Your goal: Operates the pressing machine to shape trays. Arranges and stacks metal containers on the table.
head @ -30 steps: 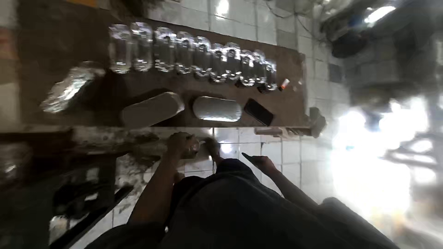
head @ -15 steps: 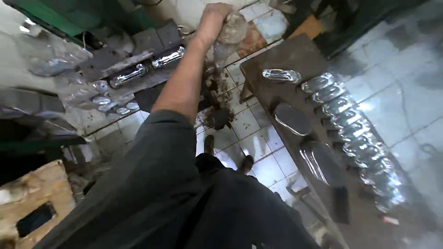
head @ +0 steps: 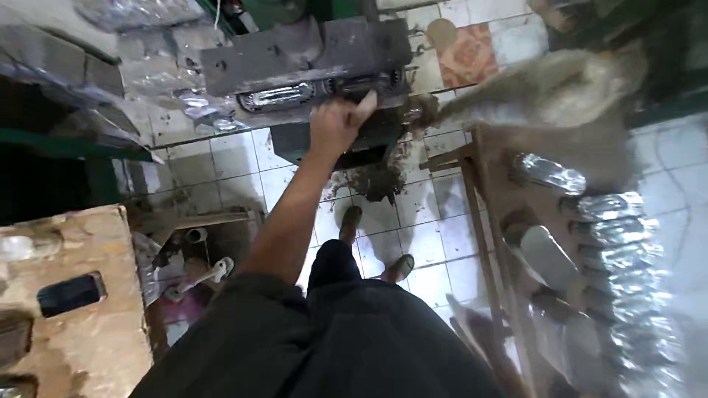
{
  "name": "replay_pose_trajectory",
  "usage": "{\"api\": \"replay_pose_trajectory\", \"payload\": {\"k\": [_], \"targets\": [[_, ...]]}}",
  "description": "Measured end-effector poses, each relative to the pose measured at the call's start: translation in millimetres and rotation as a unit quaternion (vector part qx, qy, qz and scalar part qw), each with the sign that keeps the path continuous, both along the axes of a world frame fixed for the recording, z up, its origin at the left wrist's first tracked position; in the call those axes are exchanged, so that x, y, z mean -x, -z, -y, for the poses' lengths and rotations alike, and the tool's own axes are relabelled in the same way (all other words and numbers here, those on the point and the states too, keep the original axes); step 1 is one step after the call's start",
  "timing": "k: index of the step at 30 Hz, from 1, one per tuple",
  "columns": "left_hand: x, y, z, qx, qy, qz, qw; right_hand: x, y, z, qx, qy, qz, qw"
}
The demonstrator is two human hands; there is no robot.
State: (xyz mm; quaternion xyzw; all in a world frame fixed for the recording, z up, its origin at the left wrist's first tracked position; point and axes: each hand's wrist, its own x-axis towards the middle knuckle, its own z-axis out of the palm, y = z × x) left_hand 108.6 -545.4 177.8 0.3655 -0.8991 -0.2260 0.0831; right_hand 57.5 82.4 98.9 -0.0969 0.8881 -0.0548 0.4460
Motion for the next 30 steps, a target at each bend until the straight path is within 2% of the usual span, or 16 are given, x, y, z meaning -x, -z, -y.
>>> {"api": "replay_pose_trajectory", "payload": {"k": [2, 3, 4, 6, 8, 9, 11, 13, 16, 18, 20, 23, 24, 27, 28, 30], "targets": [[-52.5, 14.2, 32.8, -0.019, 0.009, 0.014, 1.0, 51.4, -15.1, 132.3, 0.041, -0.129, -0.032, 0.99], [-75.5, 28.4, 52.8, -0.002, -0.001, 0.016, 1.0, 67.4, -34.8, 207.0, 0.067, -0.203, -0.057, 0.975], [-94.3, 41.9, 70.4, 0.019, -0.005, 0.017, 1.0, 74.7, -54.4, 277.1, 0.1, -0.271, -0.097, 0.952], [-114.7, 53.1, 82.6, 0.062, -0.012, -0.005, 0.998, 78.8, -69.9, 386.0, 0.214, -0.365, -0.247, 0.872], [-129.8, 28.8, 58.0, 0.061, -0.035, -0.067, 0.995, 89.5, -77.2, 471.6, 0.307, -0.394, -0.34, 0.797], [-145.2, 12.3, 38.0, 0.011, -0.046, -0.087, 0.995, 100.4, -75.3, 501.6, 0.318, -0.4, -0.353, 0.784], [-195.4, 2.3, -0.8, -0.138, -0.049, -0.097, 0.984, 127.8, -63.6, 534.8, 0.31, -0.397, -0.351, 0.79], [-258.3, 29.9, -39.6, -0.295, -0.067, -0.03, 0.953, 142.0, -51.8, 557.5, 0.31, -0.407, -0.36, 0.78], [-336.6, 64.6, -100.3, -0.495, -0.086, 0.12, 0.856, 117.9, -49.0, 593.6, 0.273, -0.434, -0.321, 0.796], [-371.4, 78.4, -141.8, -0.586, -0.156, 0.071, 0.792, 110.7, -48.1, 606.9, 0.262, -0.434, -0.305, 0.806], [-383.9, 76.6, -164.0, -0.609, -0.223, 0.005, 0.761, 116.7, -46.6, 601.4, 0.289, -0.449, -0.287, 0.796], [-381.7, 79.4, -173.1, -0.543, -0.306, -0.012, 0.782, 120.7, -49.4, 587.5, 0.304, -0.469, -0.239, 0.794], [-380.7, 85.7, -177.8, -0.517, -0.328, -0.022, 0.79, 112.7, -43.9, 586.8, 0.303, -0.461, -0.254, 0.794], [-372.8, 92.4, -183.8, -0.489, -0.302, 0.009, 0.819, 32.8, -15.7, 620.5, 0.304, -0.436, -0.338, 0.777], [-365.6, 85.2, -180.7, -0.504, -0.274, 0.033, 0.818, -7.7, -8.7, 642.4, 0.306, -0.435, -0.349, 0.771], [-347.5, 60.9, -167.4, -0.534, -0.233, 0.072, 0.81, -75.5, -12.2, 685.2, 0.296, -0.435, -0.31, 0.792]]}}
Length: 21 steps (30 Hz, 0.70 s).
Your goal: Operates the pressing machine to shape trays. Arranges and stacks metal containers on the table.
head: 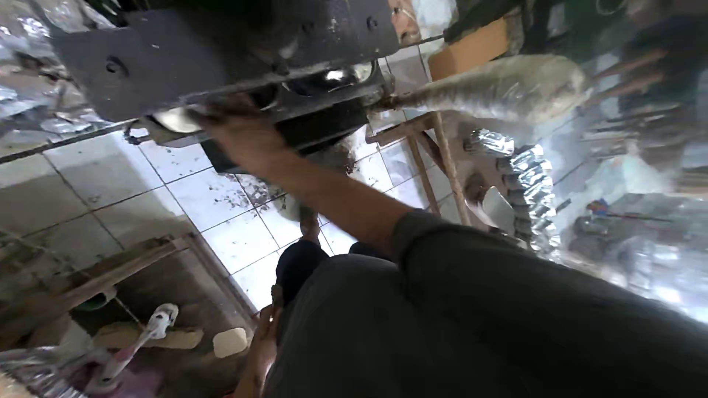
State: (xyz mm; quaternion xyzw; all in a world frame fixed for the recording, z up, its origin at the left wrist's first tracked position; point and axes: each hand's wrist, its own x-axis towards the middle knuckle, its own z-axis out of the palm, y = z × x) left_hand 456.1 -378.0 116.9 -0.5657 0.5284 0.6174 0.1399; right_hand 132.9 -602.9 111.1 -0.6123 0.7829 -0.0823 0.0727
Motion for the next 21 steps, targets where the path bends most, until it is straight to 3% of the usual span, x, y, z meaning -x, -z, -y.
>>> {"api": "replay_pose_trajectory", "payload": {"k": [2, 4, 5, 6, 7, 9, 12, 14, 16, 18, 19, 21], "targets": [[24.5, -40.1, 35.2, -0.14, 0.031, 0.047, 0.989, -19.8, -20.6, 21.4, -0.055, 0.003, 0.051, 0.997], [20.7, -51.3, 35.0, -0.116, 0.019, 0.046, 0.992, -8.0, -26.2, 16.6, -0.073, -0.014, 0.102, 0.992], [10.3, -39.1, 22.4, -0.059, 0.006, 0.047, 0.997, 1.2, -27.7, 10.8, -0.08, -0.032, 0.111, 0.99], [6.2, -33.3, 20.8, -0.075, 0.015, 0.071, 0.994, 9.6, -28.9, 2.7, -0.084, -0.051, 0.106, 0.99], [6.9, -32.2, 30.6, -0.163, 0.048, 0.105, 0.98, 16.1, -30.4, -9.5, -0.086, -0.059, 0.082, 0.991], [-15.6, 0.8, 1.1, -0.055, 0.004, 0.051, 0.997, 33.9, -36.6, -44.1, -0.049, -0.053, 0.04, 0.997], [-24.4, 10.0, -0.5, -0.079, 0.0, 0.004, 0.997, 85.4, -57.4, -121.3, -0.022, -0.016, 0.068, 0.997], [-25.8, 10.1, -0.9, -0.098, -0.004, -0.006, 0.995, 134.9, -102.4, -169.9, -0.003, 0.004, 0.118, 0.993], [-25.5, 8.7, -6.7, -0.09, -0.016, 0.002, 0.996, 185.9, -179.5, -195.6, 0.011, 0.022, 0.137, 0.99], [-24.2, 4.9, -13.1, -0.07, 0.0, 0.034, 0.997, 229.8, -257.4, -202.2, -0.031, 0.101, 0.101, 0.989], [-23.9, 4.8, -16.6, -0.05, 0.021, 0.046, 0.997, 252.1, -279.4, -204.5, -0.045, 0.157, 0.08, 0.983], [-15.7, 5.1, -21.9, -0.004, 0.088, 0.034, 0.995, 286.9, -288.8, -218.5, -0.056, 0.259, 0.072, 0.962]]}}
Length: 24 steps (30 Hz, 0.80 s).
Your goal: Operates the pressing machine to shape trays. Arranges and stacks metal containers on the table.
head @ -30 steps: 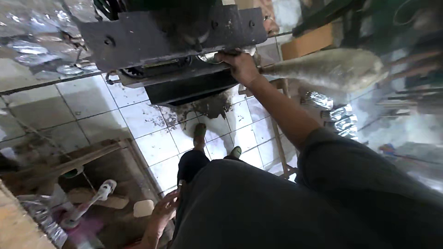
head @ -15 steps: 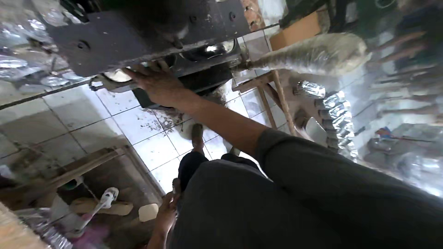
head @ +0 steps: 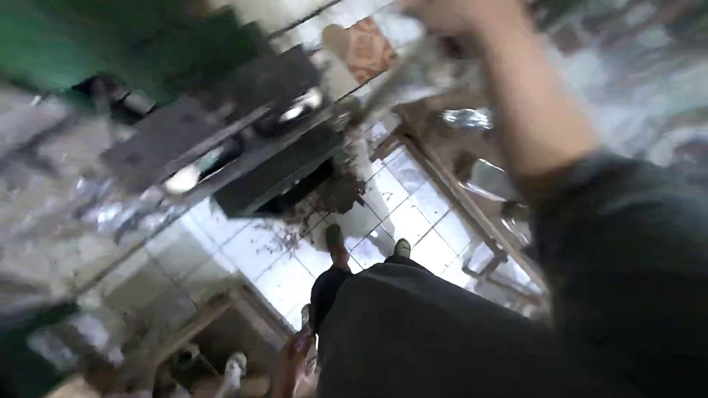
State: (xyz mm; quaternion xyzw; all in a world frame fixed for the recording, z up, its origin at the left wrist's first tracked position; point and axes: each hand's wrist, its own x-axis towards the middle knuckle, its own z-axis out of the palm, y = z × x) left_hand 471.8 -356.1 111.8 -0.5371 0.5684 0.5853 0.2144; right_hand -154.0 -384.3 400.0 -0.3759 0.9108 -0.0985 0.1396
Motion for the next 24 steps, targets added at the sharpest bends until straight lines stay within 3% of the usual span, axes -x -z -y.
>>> {"api": "replay_pose_trajectory", "payload": {"k": [2, 4, 6, 8, 10, 12, 15, 18, 20, 24], "targets": [[19.6, 4.3, -5.2, 0.042, 0.07, -0.017, 0.996, 14.6, 7.6, -21.0, -0.07, 0.065, 0.054, 0.994], [56.1, -2.5, -8.1, 0.088, 0.131, -0.015, 0.987, 12.7, 29.0, -47.5, -0.097, 0.051, 0.035, 0.993], [110.2, -20.5, -14.4, 0.153, 0.223, -0.043, 0.962, -3.0, 54.8, -101.4, -0.071, 0.01, 0.022, 0.997], [172.0, -34.0, -21.6, 0.206, 0.325, -0.081, 0.919, -37.3, 91.6, -183.2, -0.021, 0.027, 0.061, 0.998], [237.6, -48.1, -30.2, 0.231, 0.386, -0.151, 0.88, -78.2, 147.9, -273.0, 0.03, 0.085, 0.126, 0.988], [308.0, -72.2, -44.3, 0.245, 0.452, -0.222, 0.828, -116.0, 231.1, -357.4, 0.105, 0.125, 0.133, 0.978], [391.3, -107.5, -79.4, 0.223, 0.479, -0.296, 0.796, -152.3, 344.6, -444.7, 0.154, 0.224, 0.197, 0.942], [444.4, -114.9, -115.1, 0.212, 0.5, -0.314, 0.779, -149.8, 390.8, -464.2, 0.051, 0.379, 0.303, 0.873], [464.3, -100.1, -127.0, 0.217, 0.525, -0.296, 0.768, -142.8, 414.3, -458.7, -0.006, 0.442, 0.302, 0.845], [473.9, -59.8, -135.6, 0.234, 0.569, -0.254, 0.746, -144.2, 457.3, -472.7, 0.01, 0.494, 0.303, 0.815]]}}
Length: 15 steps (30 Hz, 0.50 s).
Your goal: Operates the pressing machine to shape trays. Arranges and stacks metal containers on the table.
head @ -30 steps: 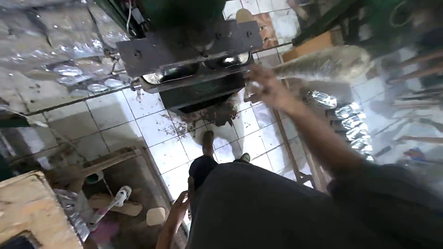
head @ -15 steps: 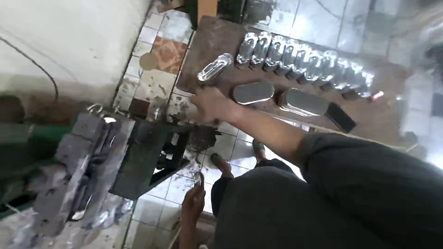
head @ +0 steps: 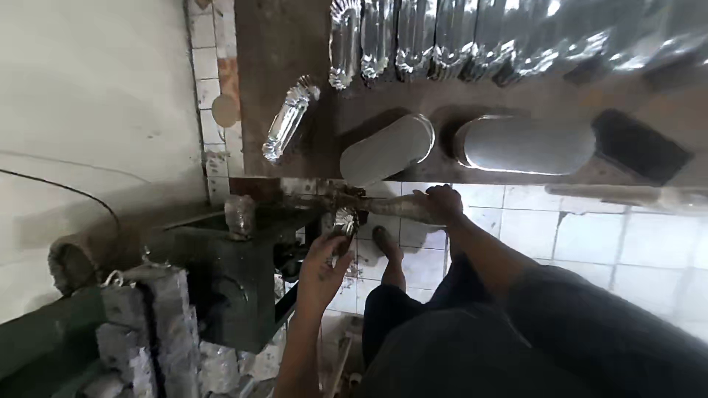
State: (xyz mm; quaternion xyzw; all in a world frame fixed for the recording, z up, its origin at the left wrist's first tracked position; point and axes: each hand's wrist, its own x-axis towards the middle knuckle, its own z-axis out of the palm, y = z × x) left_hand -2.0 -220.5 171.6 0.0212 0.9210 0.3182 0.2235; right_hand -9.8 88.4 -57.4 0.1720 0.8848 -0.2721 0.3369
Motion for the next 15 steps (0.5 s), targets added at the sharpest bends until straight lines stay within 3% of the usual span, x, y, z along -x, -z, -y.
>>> {"api": "replay_pose_trajectory", "payload": {"k": [4, 6, 8, 11, 13, 15], "targets": [[-11.2, 7.7, -13.8, -0.007, 0.003, 0.011, 1.0, -7.8, 6.0, 2.4, 0.005, 0.015, -0.04, 0.999], [-13.4, -6.1, -29.1, -0.019, 0.016, 0.009, 1.0, -7.7, -23.0, 10.3, 0.016, -0.026, -0.086, 0.996], [-16.6, -21.7, -45.7, -0.033, 0.038, 0.014, 0.999, -21.3, -61.6, 14.7, 0.11, -0.05, -0.176, 0.977], [-15.2, -39.7, -66.7, -0.067, 0.076, -0.006, 0.995, -37.2, -162.5, 34.0, 0.431, 0.037, -0.14, 0.891], [-14.9, -49.1, -76.9, -0.099, 0.1, -0.02, 0.99, -44.2, -217.5, 53.4, 0.554, 0.164, -0.094, 0.811], [-4.0, -63.8, -76.7, -0.093, 0.164, -0.009, 0.982, -38.6, -235.3, 64.0, 0.615, 0.258, -0.094, 0.739]]}}
